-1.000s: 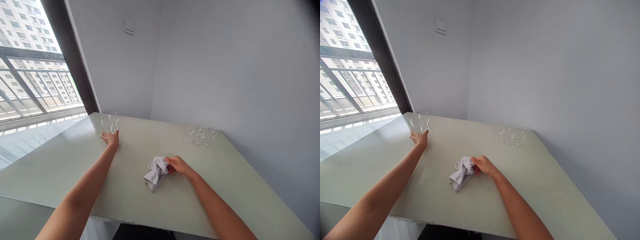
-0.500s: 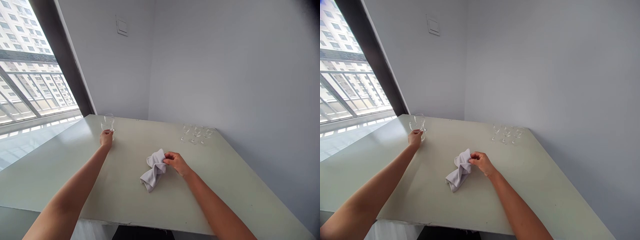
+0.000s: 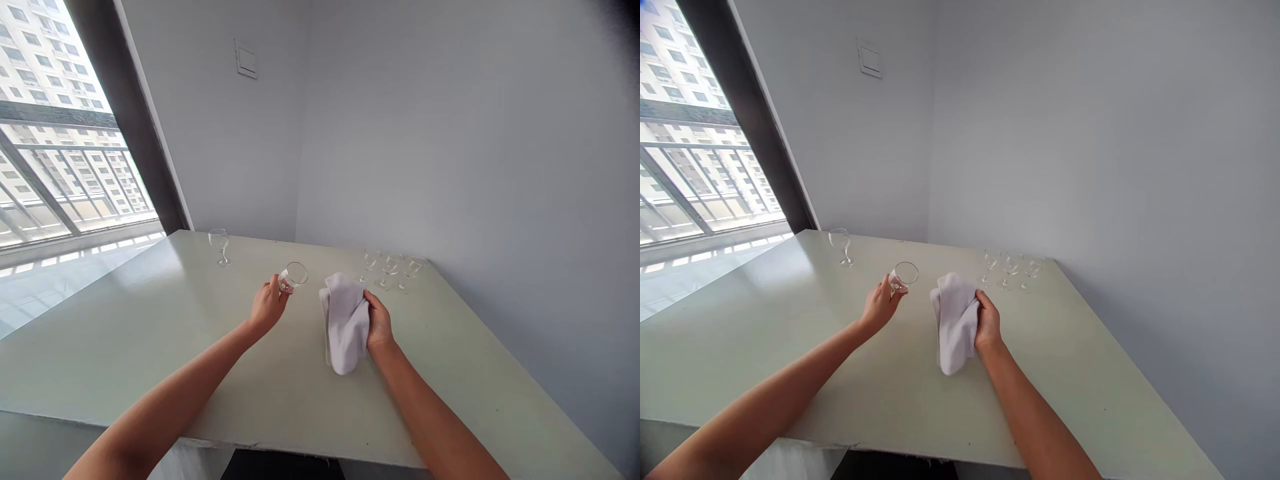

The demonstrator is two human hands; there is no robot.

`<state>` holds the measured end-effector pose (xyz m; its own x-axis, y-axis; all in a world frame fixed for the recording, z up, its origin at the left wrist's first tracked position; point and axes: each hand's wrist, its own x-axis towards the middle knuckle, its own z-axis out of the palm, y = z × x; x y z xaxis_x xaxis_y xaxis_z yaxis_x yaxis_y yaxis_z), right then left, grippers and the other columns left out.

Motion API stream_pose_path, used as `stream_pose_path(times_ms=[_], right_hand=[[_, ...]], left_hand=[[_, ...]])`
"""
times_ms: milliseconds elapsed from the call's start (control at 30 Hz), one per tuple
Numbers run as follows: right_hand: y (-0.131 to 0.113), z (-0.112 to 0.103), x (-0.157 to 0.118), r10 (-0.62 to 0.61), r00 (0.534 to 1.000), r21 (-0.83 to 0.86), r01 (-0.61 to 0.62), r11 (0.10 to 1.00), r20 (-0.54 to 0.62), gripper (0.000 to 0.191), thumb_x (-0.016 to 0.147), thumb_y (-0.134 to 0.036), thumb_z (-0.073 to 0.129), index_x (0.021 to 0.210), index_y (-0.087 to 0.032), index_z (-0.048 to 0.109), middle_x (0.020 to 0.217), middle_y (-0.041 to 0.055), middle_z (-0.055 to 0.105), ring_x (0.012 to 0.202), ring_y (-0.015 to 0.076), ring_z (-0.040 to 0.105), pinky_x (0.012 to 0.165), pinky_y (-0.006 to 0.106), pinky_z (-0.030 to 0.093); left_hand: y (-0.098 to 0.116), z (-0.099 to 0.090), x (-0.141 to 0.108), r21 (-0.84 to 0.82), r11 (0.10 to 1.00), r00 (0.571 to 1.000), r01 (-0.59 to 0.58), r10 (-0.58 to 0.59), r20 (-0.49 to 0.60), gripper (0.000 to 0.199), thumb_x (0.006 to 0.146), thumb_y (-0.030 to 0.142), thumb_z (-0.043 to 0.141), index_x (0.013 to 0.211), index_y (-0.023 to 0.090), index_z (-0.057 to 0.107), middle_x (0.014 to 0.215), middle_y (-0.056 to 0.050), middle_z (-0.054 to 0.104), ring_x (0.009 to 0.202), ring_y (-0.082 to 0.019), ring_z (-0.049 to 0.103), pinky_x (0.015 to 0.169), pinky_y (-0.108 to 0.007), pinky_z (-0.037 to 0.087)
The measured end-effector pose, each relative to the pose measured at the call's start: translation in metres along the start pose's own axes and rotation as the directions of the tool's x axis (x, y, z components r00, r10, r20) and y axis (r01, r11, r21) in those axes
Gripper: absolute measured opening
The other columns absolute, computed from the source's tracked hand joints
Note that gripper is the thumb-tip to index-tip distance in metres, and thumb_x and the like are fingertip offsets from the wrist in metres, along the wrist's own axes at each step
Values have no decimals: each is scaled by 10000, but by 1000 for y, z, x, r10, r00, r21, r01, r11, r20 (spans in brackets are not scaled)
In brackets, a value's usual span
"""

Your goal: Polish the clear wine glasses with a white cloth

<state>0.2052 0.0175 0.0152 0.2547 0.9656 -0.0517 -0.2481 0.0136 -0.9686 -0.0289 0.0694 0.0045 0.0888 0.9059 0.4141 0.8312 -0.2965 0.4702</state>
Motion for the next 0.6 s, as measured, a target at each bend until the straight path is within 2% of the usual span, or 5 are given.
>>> stream_pose_path(times_ms=[100,200,333,467,600], right_hand=[[0,2,4,-168,982,85,175,981,-82,198,740,-415,499,768,-220,511,732,12,588,706,170,566,596,271,440],[-2,7,-3,-217,970,128,230,965,-111,210,760,-402,499,871,-228,538,822,9,581,736,142,553,620,245,430],[-2,21,-26,-301,947,-3,303,953,-115,286,819,-446,427,958,-235,560,838,17,572,734,136,538,616,240,417],[3,36,-48,-368,919,-298,395,869,143,325,859,-426,387,1051,-250,581,972,56,563,810,172,545,636,272,430],[7,39,-52,-431,813,-485,580,654,391,311,887,-341,365,1100,-281,583,867,85,580,1029,251,478,815,373,411]], left_hand=[[9,8,-10,72,997,999,-30,28,29,147,841,277,374,939,205,457,661,-38,599,699,-217,576,626,-286,370],[17,12,-19,106,990,995,-95,92,34,220,865,289,342,1027,196,460,681,-56,619,712,-214,586,713,-310,371],[24,14,-29,103,974,979,-201,196,54,343,861,375,374,1137,180,437,842,-97,640,823,-228,589,776,-332,350],[26,14,-34,86,961,964,-265,262,39,482,823,485,420,1178,160,433,873,-109,634,863,-248,581,793,-348,350],[22,13,-35,97,946,951,-308,308,9,488,824,498,418,1178,164,451,943,-127,621,877,-246,579,787,-340,356]])
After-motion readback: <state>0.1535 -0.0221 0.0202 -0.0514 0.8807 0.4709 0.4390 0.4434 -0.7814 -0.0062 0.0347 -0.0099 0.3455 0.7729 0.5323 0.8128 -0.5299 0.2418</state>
